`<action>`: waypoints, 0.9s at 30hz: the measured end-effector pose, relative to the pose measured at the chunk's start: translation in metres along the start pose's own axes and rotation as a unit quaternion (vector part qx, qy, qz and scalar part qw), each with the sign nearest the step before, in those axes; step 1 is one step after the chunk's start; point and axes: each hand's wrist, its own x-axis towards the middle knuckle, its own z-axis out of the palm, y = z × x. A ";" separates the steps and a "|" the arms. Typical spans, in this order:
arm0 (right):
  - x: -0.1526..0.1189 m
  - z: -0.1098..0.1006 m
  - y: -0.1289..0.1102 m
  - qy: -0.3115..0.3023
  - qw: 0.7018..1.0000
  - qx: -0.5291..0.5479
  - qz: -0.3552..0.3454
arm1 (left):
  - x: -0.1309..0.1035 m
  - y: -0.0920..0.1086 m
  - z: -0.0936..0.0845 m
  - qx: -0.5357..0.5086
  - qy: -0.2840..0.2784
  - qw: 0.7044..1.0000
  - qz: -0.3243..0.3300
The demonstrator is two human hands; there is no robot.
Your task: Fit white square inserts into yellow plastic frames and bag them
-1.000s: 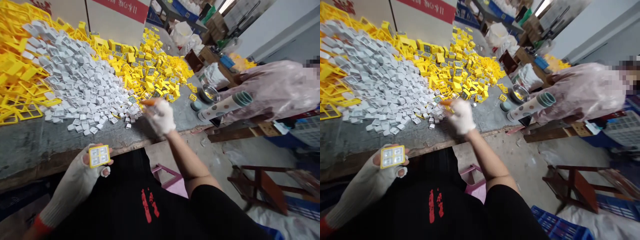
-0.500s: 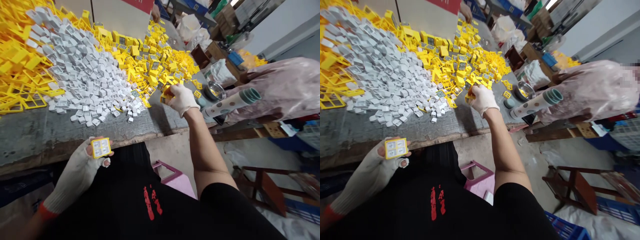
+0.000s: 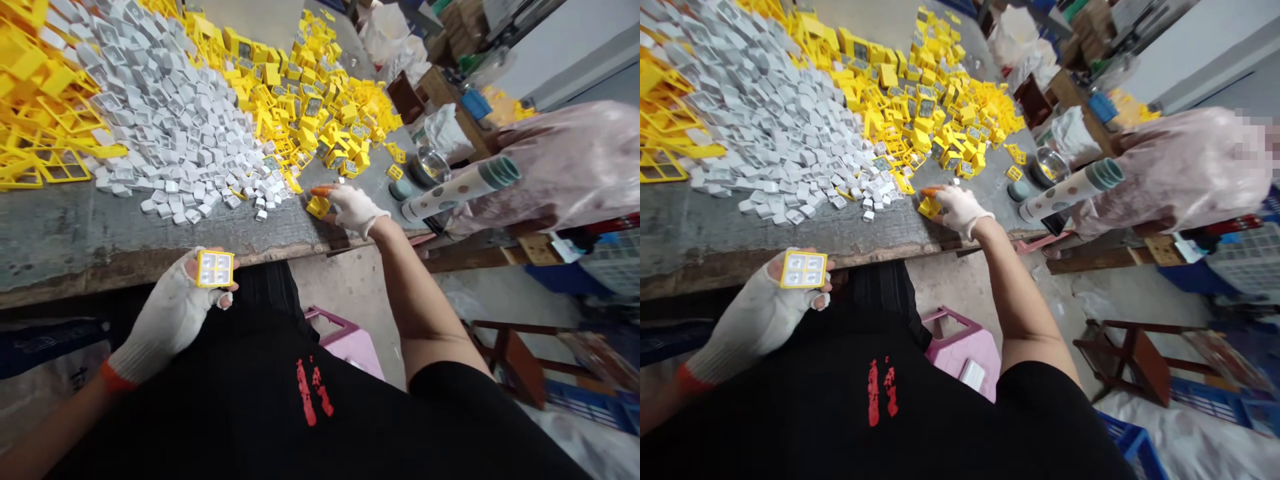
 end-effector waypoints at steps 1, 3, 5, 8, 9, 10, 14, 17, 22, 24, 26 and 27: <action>0.000 0.003 0.001 -0.016 1.000 -0.014 -0.010 | 0.000 0.000 0.001 -0.004 0.000 1.000 0.003; 0.001 0.011 -0.005 -0.012 1.000 -0.022 -0.010 | 0.000 -0.002 0.003 -0.019 -0.007 1.000 0.010; -0.002 0.019 -0.020 0.009 1.000 -0.011 -0.011 | -0.001 -0.005 0.004 -0.037 -0.024 0.999 0.019; -0.018 0.028 -0.058 0.044 0.994 0.062 -0.072 | -0.002 -0.009 0.004 -0.055 -0.051 0.997 0.018; -0.025 0.029 -0.073 0.058 0.987 0.104 -0.111 | -0.002 -0.010 0.004 -0.055 -0.056 0.997 0.014; -0.032 0.030 -0.089 0.072 0.974 0.151 -0.151 | -0.002 -0.011 0.003 -0.054 -0.058 0.997 0.011; -0.048 0.030 -0.142 0.090 0.929 0.252 -0.258 | -0.005 -0.010 0.003 -0.041 -0.056 0.997 0.020; -0.048 0.028 -0.161 0.064 0.937 0.238 -0.247 | -0.010 -0.007 0.006 -0.031 -0.035 0.999 0.023; -0.045 0.025 -0.165 0.031 0.952 0.217 -0.214 | -0.012 -0.003 0.007 -0.043 -0.018 0.999 0.021; -0.045 0.027 -0.165 0.029 0.951 0.219 -0.215 | -0.011 -0.004 0.005 -0.044 -0.017 0.999 0.019; -0.045 0.028 -0.165 0.040 0.947 0.224 -0.227 | -0.010 -0.006 0.004 -0.043 -0.018 0.999 0.018; -0.045 0.029 -0.164 0.048 0.945 0.223 -0.234 | -0.009 -0.007 0.003 -0.041 -0.019 0.999 0.020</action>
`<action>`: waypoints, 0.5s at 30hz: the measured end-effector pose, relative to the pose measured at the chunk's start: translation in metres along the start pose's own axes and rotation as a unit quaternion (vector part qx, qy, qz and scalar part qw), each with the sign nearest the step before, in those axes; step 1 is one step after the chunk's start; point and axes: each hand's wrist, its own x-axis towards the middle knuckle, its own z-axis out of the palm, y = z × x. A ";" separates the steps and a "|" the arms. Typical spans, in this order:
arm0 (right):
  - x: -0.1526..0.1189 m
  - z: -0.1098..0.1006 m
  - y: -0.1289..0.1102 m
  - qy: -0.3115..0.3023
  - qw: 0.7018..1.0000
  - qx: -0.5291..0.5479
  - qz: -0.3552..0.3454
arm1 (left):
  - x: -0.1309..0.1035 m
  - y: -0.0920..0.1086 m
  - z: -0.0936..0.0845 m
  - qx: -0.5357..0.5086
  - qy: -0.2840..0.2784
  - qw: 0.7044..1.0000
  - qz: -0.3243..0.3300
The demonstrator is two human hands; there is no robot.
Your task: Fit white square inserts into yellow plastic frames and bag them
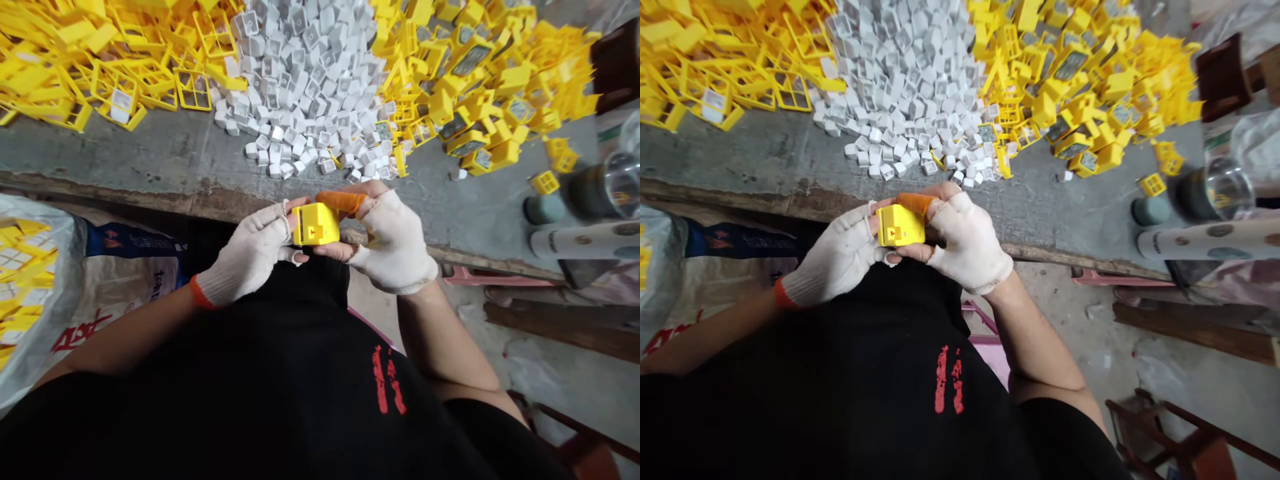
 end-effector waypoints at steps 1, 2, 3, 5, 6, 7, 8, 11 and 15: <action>0.000 0.000 0.001 0.003 1.000 -0.005 -0.006 | 0.000 -0.001 -0.001 0.002 0.000 1.000 0.002; -0.001 0.000 0.001 0.004 1.000 -0.013 -0.009 | 0.000 -0.001 -0.001 0.005 0.000 1.000 0.005; -0.001 0.001 0.001 0.000 1.000 -0.022 -0.008 | -0.001 -0.002 -0.001 0.010 0.000 1.000 0.009; -0.001 0.002 -0.001 -0.019 0.999 -0.043 0.002 | -0.003 -0.002 -0.002 0.026 0.002 0.999 0.017; -0.001 0.003 -0.003 -0.031 0.998 -0.053 0.005 | -0.004 -0.002 -0.002 0.042 0.003 0.999 0.024; -0.002 0.006 -0.005 -0.040 0.997 -0.062 0.003 | -0.006 -0.001 -0.003 0.063 0.004 0.997 0.038; -0.003 0.009 -0.008 -0.048 0.996 -0.072 0.003 | -0.007 0.000 -0.003 0.091 0.005 0.994 0.055; -0.005 0.025 -0.016 -0.051 0.994 -0.091 0.029 | -0.010 0.005 -0.006 0.208 0.020 0.971 0.112; -0.006 0.045 -0.010 0.022 0.993 0.076 0.088 | -0.012 0.012 -0.010 0.337 0.039 0.926 0.165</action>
